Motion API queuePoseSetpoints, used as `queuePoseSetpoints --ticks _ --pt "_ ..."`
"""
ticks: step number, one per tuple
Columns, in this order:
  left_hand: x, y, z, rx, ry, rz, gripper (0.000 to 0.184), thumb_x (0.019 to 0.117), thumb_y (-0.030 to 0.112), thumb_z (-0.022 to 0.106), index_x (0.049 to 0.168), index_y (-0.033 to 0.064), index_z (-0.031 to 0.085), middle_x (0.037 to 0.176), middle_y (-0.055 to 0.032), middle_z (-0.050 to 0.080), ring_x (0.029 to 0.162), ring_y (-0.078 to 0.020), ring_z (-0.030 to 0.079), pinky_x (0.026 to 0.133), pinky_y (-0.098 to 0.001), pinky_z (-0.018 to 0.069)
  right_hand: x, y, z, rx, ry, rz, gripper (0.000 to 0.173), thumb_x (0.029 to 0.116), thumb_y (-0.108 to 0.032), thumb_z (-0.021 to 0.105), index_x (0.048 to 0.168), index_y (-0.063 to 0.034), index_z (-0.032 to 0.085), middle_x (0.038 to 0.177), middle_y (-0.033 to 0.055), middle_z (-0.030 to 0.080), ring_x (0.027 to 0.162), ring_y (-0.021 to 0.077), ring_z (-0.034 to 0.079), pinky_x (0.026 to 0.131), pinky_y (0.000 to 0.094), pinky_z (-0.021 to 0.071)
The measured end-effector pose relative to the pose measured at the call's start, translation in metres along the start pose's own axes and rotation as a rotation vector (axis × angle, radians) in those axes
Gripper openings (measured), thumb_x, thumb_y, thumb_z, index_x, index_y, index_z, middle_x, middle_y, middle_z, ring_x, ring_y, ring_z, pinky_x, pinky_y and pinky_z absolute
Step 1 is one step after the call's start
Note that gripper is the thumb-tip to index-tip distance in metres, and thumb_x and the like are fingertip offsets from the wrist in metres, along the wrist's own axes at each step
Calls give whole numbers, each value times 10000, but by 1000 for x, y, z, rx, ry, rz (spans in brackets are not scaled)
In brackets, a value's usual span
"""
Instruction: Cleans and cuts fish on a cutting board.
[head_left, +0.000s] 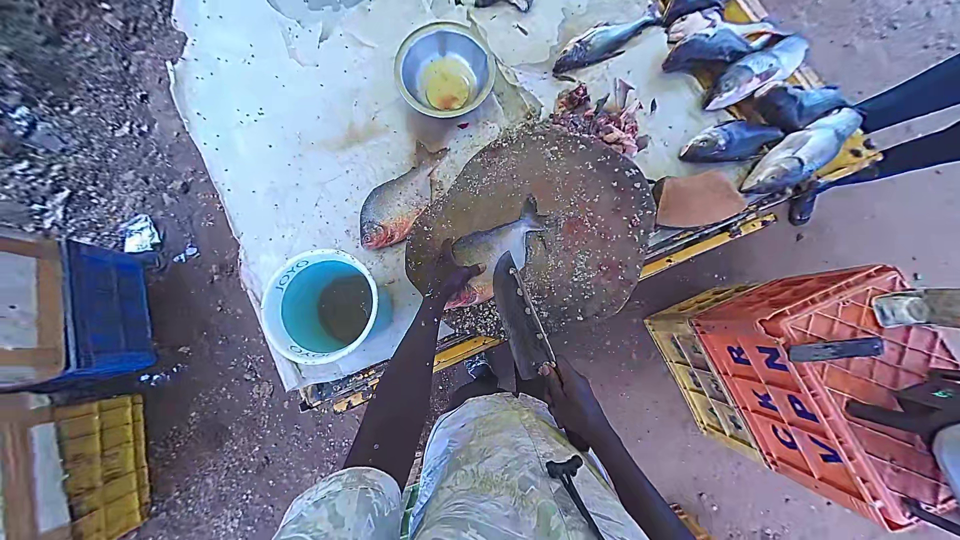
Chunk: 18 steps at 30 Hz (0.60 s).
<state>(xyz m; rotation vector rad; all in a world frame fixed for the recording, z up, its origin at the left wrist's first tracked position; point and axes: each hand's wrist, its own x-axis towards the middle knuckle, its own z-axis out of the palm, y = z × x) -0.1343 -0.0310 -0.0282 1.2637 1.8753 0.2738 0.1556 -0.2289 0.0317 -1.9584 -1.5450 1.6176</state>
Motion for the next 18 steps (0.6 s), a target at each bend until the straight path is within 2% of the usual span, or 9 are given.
queuePoseSetpoints --ticks 2,4,6,8,10,11,13,15,18 --pt "0 3 2 3 35 -22 939 815 559 798 1548 125 402 1370 -237 607 1267 -412 587 1049 -635 451 7 16 -9 41 31 42 341 1112 -331 415 1221 -37 546 688 69 582 524 188 593 526 381 548" --pt "-13 6 11 84 130 -9 932 857 562 760 1573 111 370 1453 -256 542 1343 -437 522 1085 -643 412 5 18 -33 219 25 153 315 1126 -335 398 1219 -47 484 635 58 553 441 171 573 426 343 549" --pt "-35 11 25 257 245 112 967 911 566 683 1646 141 219 1659 -257 242 1502 -490 270 1131 -711 292 13 3 -58 89 103 110 343 1123 -361 394 1207 -52 518 646 54 565 454 174 579 441 354 546" --pt "-59 10 47 373 304 234 1024 864 656 676 1650 176 228 1698 -223 154 1546 -465 174 1145 -723 234 31 -14 -84 -111 160 -11 374 1121 -379 383 1172 -50 552 680 54 572 513 178 598 503 369 556" --pt "-66 -1 73 471 324 270 1060 824 686 673 1643 163 250 1713 -229 63 1576 -451 40 1187 -727 109 65 -31 -113 -357 136 -101 368 1125 -364 393 1156 -38 560 743 119 596 635 263 638 631 465 555" --pt "-60 -11 82 514 374 305 1021 827 649 676 1634 170 274 1711 -237 52 1575 -456 32 1179 -744 115 84 -35 -124 -480 103 -136 344 1124 -343 405 1145 -38 561 768 149 613 692 307 659 675 505 554" --pt "-45 -29 84 567 457 374 948 840 593 707 1614 208 317 1700 -237 119 1555 -476 130 1141 -742 222 107 -35 -140 -663 4 -224 297 1117 -284 437 1161 -26 577 814 186 661 779 365 702 726 552 566" --pt "-30 -33 69 595 454 373 976 784 499 783 1605 229 328 1684 -232 186 1516 -480 245 1082 -714 330 102 -40 -157 -749 -133 -286 285 1119 -294 429 1148 -44 561 790 145 632 741 311 675 705 499 556" --pt "-21 -31 57 595 440 385 993 738 425 816 1596 227 355 1666 -223 254 1499 -457 306 1066 -693 362 100 -47 -191 -780 -195 -317 256 1109 -279 465 1110 -48 574 764 117 606 698 269 643 673 464 543"
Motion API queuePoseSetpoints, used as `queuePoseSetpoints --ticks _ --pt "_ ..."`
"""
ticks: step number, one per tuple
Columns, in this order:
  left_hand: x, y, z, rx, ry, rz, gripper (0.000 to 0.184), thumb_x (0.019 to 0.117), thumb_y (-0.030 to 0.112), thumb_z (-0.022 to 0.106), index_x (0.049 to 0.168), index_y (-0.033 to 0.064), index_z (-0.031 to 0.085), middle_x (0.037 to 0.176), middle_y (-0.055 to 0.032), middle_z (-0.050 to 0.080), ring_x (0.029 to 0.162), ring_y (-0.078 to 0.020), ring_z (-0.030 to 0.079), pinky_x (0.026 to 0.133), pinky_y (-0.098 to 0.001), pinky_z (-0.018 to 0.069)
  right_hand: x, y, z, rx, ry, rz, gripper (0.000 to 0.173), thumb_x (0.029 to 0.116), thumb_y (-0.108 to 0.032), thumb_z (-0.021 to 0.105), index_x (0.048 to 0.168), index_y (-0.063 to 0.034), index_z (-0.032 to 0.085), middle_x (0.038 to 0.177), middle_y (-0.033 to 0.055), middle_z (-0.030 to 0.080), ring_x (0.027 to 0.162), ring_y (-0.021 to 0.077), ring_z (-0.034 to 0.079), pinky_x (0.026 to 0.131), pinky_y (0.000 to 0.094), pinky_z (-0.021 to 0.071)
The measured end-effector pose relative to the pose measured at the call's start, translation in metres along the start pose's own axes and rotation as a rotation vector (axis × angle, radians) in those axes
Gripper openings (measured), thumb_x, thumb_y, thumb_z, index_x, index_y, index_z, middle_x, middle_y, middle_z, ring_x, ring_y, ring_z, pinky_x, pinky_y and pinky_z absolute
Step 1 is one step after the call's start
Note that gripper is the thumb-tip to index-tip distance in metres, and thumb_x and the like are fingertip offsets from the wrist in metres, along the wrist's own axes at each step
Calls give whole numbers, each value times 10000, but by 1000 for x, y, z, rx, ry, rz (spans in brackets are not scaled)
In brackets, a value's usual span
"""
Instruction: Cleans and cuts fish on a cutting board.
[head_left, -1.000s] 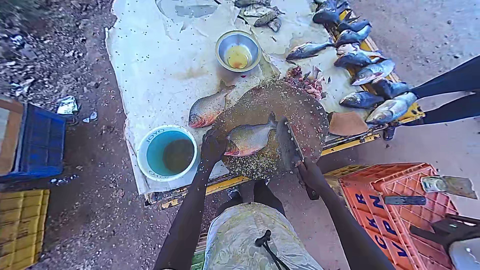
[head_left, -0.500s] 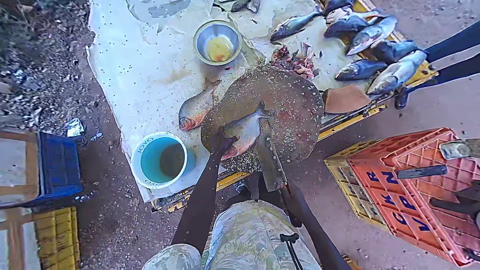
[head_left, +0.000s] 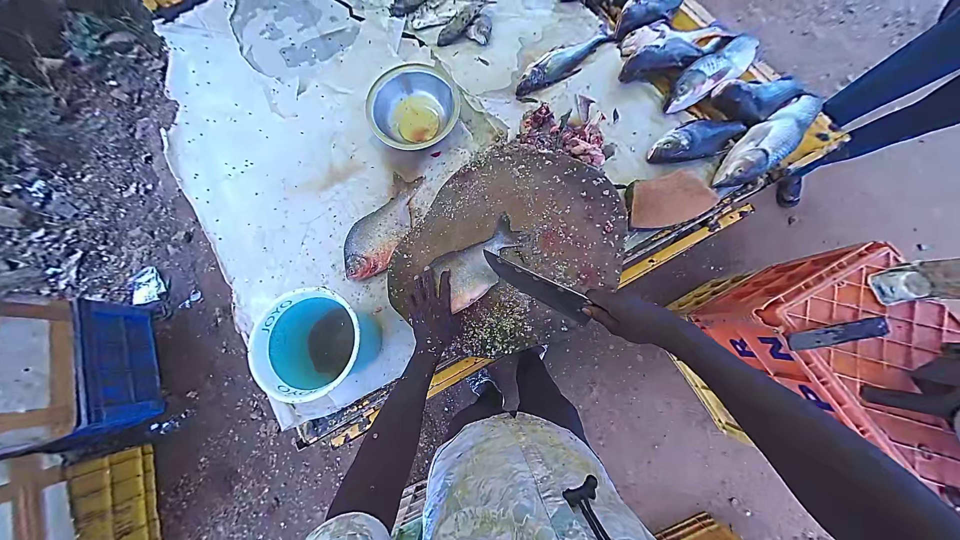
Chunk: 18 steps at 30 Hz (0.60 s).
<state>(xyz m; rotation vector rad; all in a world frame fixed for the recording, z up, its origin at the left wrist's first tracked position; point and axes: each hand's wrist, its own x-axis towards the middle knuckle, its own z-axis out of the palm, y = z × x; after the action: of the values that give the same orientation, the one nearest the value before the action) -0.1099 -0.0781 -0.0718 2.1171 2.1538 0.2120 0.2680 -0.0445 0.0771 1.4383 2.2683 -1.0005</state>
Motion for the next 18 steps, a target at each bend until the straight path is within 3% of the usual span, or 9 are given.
queuePoseSetpoints --ticks 2,6,8,13,15,18 --pt "-2 -2 1 -6 -1 -1 997 725 411 819 1592 229 362 1669 -212 255 1503 -442 304 1072 -683 357 12 0 -4 -19 22 52 247 1101 -270 484 1103 -46 587 764 123 624 688 279 660 657 474 555" --pt "-6 1 -1 -43 37 -10 954 751 373 817 1587 227 380 1674 -197 263 1524 -430 279 1108 -693 321 5 -9 -31 -96 -123 -2 253 1105 -283 474 1111 -55 582 788 114 607 720 268 640 692 460 537" --pt "-3 2 -2 -38 45 -4 950 744 373 808 1582 218 387 1656 -213 292 1510 -434 307 1095 -677 342 8 -9 -47 -78 -79 59 244 1096 -260 501 1110 -39 603 780 124 627 709 274 651 695 468 547" --pt "-7 -3 -4 -75 31 -3 942 753 380 810 1584 235 388 1666 -202 281 1516 -430 296 1113 -673 323 1 -12 -50 -146 -174 -2 248 1102 -286 482 1121 -69 600 797 107 628 726 253 652 682 448 542" --pt "3 -5 -5 -55 25 -11 962 741 407 819 1585 246 387 1660 -198 292 1504 -426 318 1094 -669 340 10 -10 -62 -124 -123 41 246 1098 -252 495 1161 -41 605 831 129 641 760 276 657 732 480 545" --pt "0 -6 -1 -72 2 -15 985 734 431 837 1588 258 378 1674 -176 271 1507 -421 313 1079 -668 360 7 -16 -46 -186 -162 40 224 1095 -246 496 1124 -46 593 828 132 643 781 297 671 744 496 547"
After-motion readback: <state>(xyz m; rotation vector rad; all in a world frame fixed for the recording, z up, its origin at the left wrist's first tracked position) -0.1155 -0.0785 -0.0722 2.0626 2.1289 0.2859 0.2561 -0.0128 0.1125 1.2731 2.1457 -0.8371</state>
